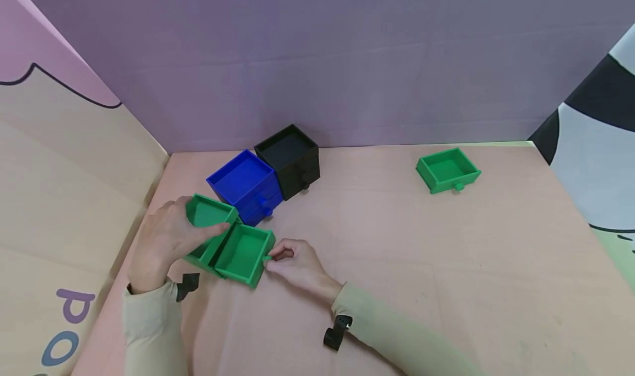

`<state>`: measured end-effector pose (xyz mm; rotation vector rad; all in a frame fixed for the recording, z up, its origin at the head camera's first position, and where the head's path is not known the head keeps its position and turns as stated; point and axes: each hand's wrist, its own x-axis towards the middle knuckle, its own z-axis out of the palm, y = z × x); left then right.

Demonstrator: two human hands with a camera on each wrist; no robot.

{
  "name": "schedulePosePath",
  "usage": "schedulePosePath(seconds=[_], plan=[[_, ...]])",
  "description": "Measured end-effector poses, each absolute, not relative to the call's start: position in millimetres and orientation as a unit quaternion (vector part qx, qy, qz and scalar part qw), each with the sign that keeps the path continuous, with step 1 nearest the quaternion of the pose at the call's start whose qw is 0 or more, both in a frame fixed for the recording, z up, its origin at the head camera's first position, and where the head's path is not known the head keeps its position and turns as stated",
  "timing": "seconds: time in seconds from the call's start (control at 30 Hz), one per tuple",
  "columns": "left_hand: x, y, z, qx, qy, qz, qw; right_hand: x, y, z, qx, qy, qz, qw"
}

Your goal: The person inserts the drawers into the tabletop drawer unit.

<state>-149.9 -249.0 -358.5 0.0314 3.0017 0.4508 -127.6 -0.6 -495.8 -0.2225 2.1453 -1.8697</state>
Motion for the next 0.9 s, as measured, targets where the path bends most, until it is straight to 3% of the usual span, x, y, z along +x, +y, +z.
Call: schedulePosePath(seconds=[0.9], plan=[[-149.1,-249.3,-358.6,0.01,0.987,0.15,0.049,-126.2,2.2,-490.5,-0.143,0.822,-0.543,0.098]])
